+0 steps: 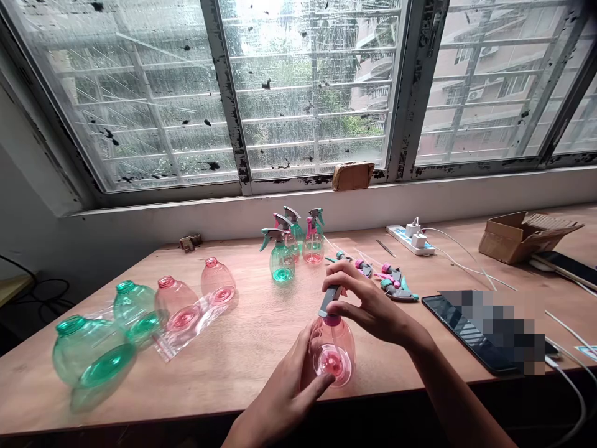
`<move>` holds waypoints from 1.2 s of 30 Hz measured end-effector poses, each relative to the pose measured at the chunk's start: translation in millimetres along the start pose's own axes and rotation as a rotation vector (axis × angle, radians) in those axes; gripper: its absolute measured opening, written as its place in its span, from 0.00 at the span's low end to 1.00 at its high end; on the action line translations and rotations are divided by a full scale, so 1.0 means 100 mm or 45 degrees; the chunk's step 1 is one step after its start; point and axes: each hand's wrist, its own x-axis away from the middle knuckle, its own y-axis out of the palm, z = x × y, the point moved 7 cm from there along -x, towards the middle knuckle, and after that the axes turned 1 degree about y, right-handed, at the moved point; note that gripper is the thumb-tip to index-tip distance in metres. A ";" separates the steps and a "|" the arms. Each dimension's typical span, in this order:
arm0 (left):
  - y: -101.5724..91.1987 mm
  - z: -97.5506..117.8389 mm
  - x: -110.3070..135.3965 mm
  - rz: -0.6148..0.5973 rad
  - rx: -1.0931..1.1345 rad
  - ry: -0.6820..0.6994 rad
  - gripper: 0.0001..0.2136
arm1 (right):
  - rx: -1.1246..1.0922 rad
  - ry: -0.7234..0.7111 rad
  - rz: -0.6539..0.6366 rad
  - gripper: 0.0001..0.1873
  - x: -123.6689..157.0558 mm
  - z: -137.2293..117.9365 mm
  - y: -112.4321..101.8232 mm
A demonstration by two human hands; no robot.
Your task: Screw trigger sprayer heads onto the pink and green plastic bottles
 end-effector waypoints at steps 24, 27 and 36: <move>0.03 -0.17 -0.05 0.162 0.193 -0.083 0.33 | 0.322 0.144 0.286 0.11 0.03 -0.10 0.04; 0.04 -0.14 -0.05 0.152 0.138 -0.076 0.33 | 0.381 0.152 0.306 0.14 0.06 -0.15 0.03; -0.01 -0.13 -0.04 0.213 -0.049 -0.065 0.35 | 0.384 0.167 0.139 0.29 0.13 -0.04 -0.12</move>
